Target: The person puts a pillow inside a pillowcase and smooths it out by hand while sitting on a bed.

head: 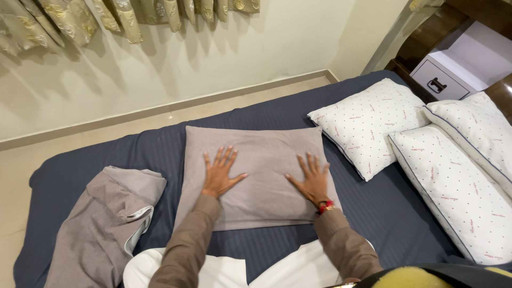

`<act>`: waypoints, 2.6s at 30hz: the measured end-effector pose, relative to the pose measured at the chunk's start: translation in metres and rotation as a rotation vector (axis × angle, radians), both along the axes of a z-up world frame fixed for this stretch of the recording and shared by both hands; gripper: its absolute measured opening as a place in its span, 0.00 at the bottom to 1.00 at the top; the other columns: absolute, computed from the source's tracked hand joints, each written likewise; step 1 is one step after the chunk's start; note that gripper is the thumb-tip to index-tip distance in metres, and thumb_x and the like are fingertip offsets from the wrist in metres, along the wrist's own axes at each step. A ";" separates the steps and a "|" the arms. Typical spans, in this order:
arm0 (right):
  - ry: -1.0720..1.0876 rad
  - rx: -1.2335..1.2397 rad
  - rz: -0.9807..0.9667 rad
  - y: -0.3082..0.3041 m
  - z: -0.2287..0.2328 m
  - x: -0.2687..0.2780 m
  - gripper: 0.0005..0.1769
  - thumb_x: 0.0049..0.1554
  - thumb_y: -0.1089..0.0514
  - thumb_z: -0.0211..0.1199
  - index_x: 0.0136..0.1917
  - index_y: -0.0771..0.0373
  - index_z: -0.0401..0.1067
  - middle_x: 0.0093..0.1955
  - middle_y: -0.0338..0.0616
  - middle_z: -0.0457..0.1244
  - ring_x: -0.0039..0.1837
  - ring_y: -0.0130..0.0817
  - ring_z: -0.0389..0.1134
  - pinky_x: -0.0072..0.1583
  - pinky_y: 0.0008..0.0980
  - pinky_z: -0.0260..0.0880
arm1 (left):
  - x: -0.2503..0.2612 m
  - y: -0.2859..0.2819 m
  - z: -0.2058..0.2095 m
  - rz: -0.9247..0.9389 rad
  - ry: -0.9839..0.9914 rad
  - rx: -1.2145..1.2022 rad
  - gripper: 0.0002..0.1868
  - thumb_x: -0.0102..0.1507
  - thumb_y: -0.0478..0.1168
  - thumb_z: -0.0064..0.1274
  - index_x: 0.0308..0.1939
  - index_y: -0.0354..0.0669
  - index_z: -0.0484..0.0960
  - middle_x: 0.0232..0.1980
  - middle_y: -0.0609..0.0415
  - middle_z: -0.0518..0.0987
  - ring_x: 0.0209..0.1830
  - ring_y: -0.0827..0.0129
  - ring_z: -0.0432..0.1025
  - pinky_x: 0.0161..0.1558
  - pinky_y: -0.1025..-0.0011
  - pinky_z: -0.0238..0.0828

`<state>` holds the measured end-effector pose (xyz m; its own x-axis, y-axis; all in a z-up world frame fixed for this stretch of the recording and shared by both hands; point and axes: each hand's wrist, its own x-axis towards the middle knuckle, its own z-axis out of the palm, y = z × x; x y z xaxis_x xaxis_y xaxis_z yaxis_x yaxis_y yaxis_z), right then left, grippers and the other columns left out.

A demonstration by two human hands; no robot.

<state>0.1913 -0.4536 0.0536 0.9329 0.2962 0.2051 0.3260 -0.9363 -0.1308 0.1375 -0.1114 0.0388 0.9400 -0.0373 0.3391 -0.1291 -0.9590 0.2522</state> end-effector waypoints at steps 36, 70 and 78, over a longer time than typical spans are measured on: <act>0.372 0.366 -0.579 -0.078 -0.037 -0.040 0.52 0.55 0.17 0.47 0.68 0.63 0.65 0.57 0.77 0.67 0.65 0.74 0.65 0.67 0.62 0.62 | -0.111 0.089 -0.094 0.798 0.662 -0.432 0.50 0.58 0.83 0.36 0.64 0.47 0.76 0.59 0.36 0.80 0.64 0.44 0.73 0.63 0.51 0.66; -0.094 0.780 -0.268 -0.009 -0.048 -0.097 0.31 0.50 0.49 0.72 0.64 0.62 0.71 0.60 0.51 0.67 0.60 0.41 0.70 0.59 0.42 0.71 | -0.108 0.033 -0.072 0.491 0.582 -1.292 0.43 0.55 0.69 0.56 0.55 0.33 0.85 0.54 0.34 0.83 0.55 0.46 0.78 0.54 0.52 0.74; 0.824 1.117 -0.392 -0.072 -0.035 -0.069 0.39 0.55 0.38 0.64 0.71 0.64 0.66 0.69 0.47 0.63 0.66 0.37 0.64 0.59 0.47 0.73 | -0.100 0.022 -0.084 0.436 0.742 -1.510 0.28 0.58 0.55 0.69 0.45 0.32 0.84 0.33 0.47 0.82 0.28 0.65 0.73 0.30 0.66 0.70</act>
<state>0.1224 -0.5251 0.0190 0.8799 0.0450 -0.4730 -0.4517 -0.2299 -0.8620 0.0374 -0.0890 -0.0448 0.7530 0.1565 -0.6391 0.6022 0.2276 0.7652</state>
